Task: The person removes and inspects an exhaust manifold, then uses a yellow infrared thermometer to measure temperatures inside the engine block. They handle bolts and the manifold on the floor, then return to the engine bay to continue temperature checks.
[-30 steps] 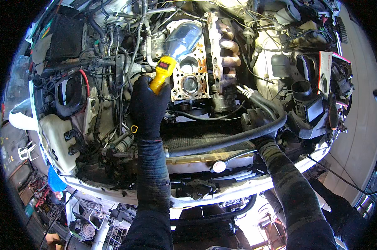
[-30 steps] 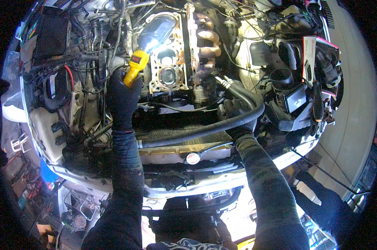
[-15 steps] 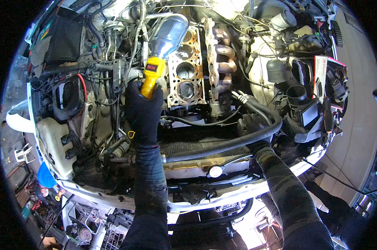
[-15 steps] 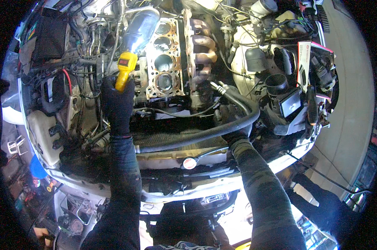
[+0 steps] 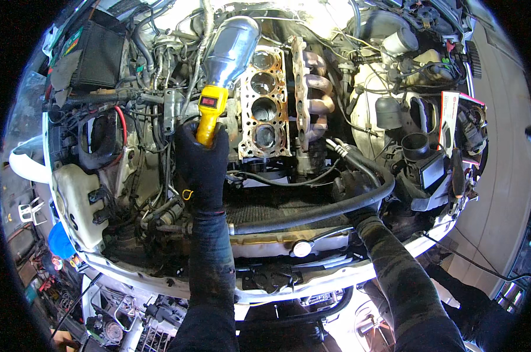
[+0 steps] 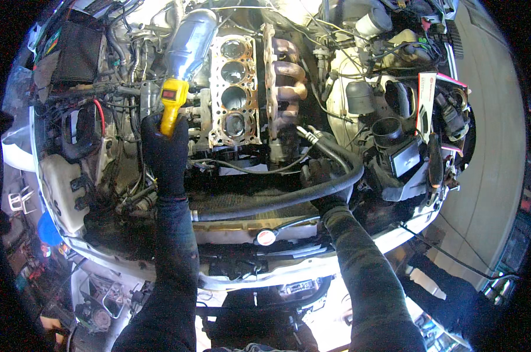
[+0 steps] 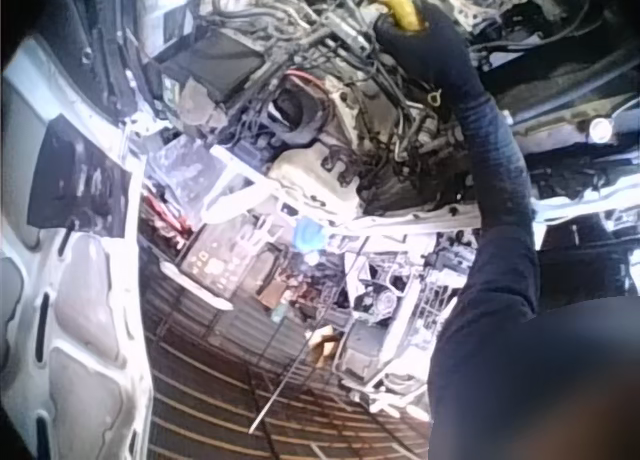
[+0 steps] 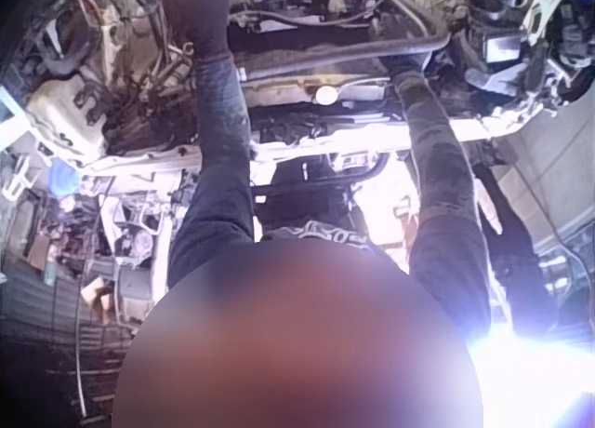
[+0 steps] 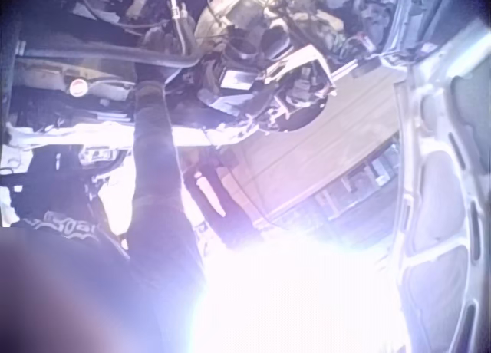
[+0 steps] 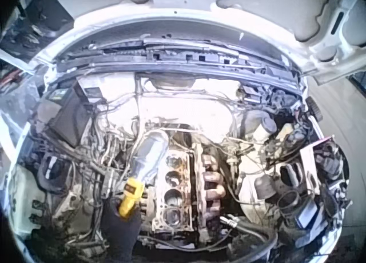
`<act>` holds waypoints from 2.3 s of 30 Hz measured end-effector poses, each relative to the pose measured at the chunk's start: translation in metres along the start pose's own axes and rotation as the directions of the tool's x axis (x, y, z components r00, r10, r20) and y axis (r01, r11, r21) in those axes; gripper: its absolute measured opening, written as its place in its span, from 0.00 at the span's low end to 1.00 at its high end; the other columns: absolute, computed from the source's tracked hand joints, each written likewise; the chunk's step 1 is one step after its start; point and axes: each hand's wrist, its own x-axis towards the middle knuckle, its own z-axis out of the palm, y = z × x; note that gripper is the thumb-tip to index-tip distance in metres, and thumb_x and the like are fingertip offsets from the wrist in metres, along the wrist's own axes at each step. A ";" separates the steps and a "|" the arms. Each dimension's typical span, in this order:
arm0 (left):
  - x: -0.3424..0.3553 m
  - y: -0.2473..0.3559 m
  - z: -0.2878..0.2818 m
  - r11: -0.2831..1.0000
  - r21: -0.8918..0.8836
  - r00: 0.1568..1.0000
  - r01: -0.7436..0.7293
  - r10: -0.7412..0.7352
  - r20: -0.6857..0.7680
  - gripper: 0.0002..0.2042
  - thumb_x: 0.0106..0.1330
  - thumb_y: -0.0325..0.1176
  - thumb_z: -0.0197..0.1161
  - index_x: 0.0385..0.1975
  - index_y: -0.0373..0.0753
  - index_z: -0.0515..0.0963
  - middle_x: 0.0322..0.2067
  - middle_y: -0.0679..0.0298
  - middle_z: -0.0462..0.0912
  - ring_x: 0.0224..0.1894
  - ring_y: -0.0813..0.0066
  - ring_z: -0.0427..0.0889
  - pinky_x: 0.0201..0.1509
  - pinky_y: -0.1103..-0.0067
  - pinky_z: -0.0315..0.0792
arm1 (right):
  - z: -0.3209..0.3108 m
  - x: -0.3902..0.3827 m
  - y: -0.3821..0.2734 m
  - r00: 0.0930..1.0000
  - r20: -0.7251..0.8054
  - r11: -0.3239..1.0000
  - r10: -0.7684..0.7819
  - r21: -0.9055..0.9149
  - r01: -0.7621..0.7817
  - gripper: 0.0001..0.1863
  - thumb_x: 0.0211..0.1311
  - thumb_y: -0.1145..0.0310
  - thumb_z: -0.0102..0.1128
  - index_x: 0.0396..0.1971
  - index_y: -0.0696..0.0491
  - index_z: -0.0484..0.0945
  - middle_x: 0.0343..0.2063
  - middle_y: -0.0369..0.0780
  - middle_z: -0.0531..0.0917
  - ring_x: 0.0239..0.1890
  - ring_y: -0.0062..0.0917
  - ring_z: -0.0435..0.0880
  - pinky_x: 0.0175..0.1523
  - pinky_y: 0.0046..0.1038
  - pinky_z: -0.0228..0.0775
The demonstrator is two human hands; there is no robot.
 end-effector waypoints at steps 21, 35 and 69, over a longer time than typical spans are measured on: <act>0.001 0.005 -0.010 0.998 -0.055 0.996 0.038 -0.042 -0.073 0.23 0.56 0.40 0.79 0.44 0.35 0.76 0.38 0.52 0.83 0.40 0.54 0.83 0.48 0.63 0.76 | 0.004 -0.007 0.007 1.000 -0.005 1.000 -0.017 -0.011 0.017 0.17 0.62 0.52 0.59 0.44 0.48 0.76 0.42 0.37 0.78 0.48 0.30 0.78 0.60 0.36 0.71; 0.001 0.006 -0.009 0.998 -0.056 0.998 0.036 -0.033 0.056 0.22 0.56 0.45 0.78 0.42 0.39 0.78 0.35 0.55 0.84 0.36 0.54 0.86 0.40 0.64 0.79 | 0.007 -0.006 0.005 0.999 -0.013 0.999 -0.031 -0.018 0.031 0.18 0.62 0.52 0.59 0.45 0.48 0.76 0.42 0.37 0.77 0.49 0.30 0.78 0.61 0.36 0.70; 0.002 -0.003 0.002 0.998 0.041 0.995 -0.040 0.036 0.092 0.21 0.54 0.49 0.76 0.38 0.42 0.78 0.33 0.56 0.85 0.34 0.53 0.86 0.37 0.62 0.79 | 0.014 -0.007 0.010 0.995 -0.018 0.995 -0.097 -0.023 0.096 0.14 0.63 0.53 0.61 0.39 0.47 0.78 0.39 0.36 0.80 0.46 0.33 0.80 0.56 0.39 0.74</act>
